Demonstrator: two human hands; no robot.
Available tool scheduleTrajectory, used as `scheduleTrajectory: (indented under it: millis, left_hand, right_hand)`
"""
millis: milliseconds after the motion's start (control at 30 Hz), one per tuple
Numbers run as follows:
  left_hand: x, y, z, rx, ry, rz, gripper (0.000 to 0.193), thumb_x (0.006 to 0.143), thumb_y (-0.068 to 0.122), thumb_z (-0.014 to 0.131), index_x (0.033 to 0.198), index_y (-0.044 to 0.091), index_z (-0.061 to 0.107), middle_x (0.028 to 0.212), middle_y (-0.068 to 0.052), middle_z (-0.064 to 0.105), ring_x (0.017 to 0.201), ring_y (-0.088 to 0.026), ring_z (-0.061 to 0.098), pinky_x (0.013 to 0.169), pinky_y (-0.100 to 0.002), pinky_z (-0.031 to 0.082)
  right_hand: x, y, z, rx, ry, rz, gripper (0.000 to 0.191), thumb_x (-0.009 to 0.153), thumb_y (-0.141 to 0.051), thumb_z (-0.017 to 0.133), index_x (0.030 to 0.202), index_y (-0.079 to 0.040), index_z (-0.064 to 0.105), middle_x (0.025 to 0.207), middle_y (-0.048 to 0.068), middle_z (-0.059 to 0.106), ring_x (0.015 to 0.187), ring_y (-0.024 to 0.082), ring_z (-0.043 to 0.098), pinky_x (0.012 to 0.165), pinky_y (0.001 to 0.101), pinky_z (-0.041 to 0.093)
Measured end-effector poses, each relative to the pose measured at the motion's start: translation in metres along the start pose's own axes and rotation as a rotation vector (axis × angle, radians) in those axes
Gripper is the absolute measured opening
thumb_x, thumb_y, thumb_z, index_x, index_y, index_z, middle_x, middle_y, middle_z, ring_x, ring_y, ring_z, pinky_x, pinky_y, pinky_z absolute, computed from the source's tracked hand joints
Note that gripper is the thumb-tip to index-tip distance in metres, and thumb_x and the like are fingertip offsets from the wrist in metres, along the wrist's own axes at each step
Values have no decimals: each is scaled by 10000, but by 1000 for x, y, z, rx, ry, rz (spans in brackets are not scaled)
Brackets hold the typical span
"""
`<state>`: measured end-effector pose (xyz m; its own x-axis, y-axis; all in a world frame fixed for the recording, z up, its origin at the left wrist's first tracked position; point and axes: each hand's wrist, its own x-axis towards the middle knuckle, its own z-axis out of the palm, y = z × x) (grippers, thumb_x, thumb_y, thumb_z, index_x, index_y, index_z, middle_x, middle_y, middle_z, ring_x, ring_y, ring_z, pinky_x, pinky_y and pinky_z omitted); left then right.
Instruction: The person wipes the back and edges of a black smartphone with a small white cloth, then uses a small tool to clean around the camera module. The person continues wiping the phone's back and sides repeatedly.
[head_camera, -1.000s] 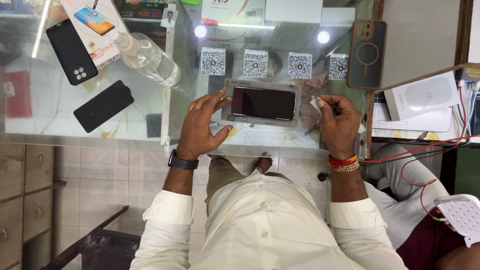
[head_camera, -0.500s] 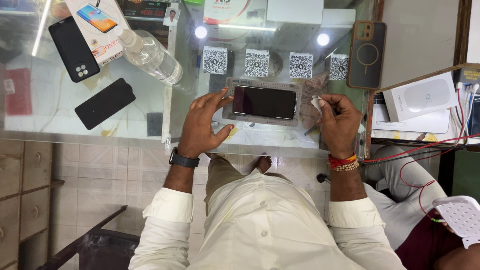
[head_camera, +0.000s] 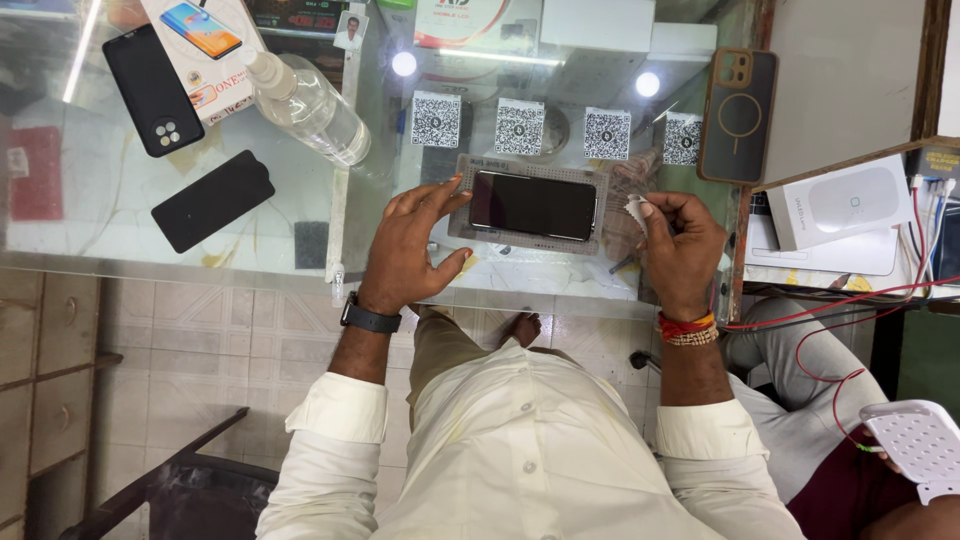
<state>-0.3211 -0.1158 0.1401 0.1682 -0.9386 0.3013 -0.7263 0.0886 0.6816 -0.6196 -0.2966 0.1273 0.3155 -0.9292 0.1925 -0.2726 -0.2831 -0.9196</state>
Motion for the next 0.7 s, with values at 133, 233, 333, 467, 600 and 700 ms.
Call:
scheduleTrajectory:
  millis: [133, 233, 333, 467, 600, 700]
  left_hand:
    - [1, 0, 0, 2, 1, 0, 902, 788, 223, 827, 1564, 89, 388, 1358, -13, 707, 1366, -270, 518, 1187, -481, 334]
    - [1, 0, 0, 1, 0, -6, 900, 789, 222, 824, 1564, 85, 387, 1371, -17, 703, 1370, -274, 516, 1185, -482, 336]
    - [1, 0, -1, -5, 6, -7, 891, 792, 219, 821, 1562, 80, 394, 1380, -22, 701, 1376, -282, 515, 1182, -484, 339]
    - [-1, 2, -4, -1, 19, -4, 880, 791, 214, 818, 1554, 68, 405, 1386, -33, 695, 1366, -300, 516, 1173, -489, 348]
    - [1, 7, -2, 2, 5, -3, 877, 781, 210, 817, 1546, 62, 414, 1369, -40, 699, 1329, -318, 532, 1164, -498, 354]
    - [-1, 9, 1, -2, 22, 15, 861, 791, 205, 812, 1544, 65, 418, 1359, -33, 709, 1346, -320, 546, 1159, -495, 353]
  right_hand:
    - [0, 1, 0, 6, -1, 6, 105, 1022, -43, 724, 1102, 22, 701, 944, 73, 739, 777, 65, 682, 568, 205, 551]
    - [0, 0, 0, -5, 0, 9, 107, 1026, -43, 721, 1108, 22, 701, 944, 73, 741, 781, 66, 685, 578, 204, 553]
    - [1, -2, 1, 13, -1, 19, 105, 1020, -40, 721, 1102, 23, 700, 951, 71, 740, 791, 62, 686, 574, 201, 558]
    - [0, -2, 1, 40, -1, 8, 93, 1012, -23, 715, 1093, 21, 704, 963, 64, 739, 807, 61, 678, 606, 200, 547]
    - [-1, 4, -2, 25, 23, -55, 92, 1005, -2, 724, 1092, 24, 710, 974, 68, 747, 862, 79, 691, 734, 212, 558]
    - [-3, 7, -7, 45, 39, -14, 98, 989, -1, 727, 1083, 21, 712, 967, 62, 749, 867, 80, 694, 746, 217, 561]
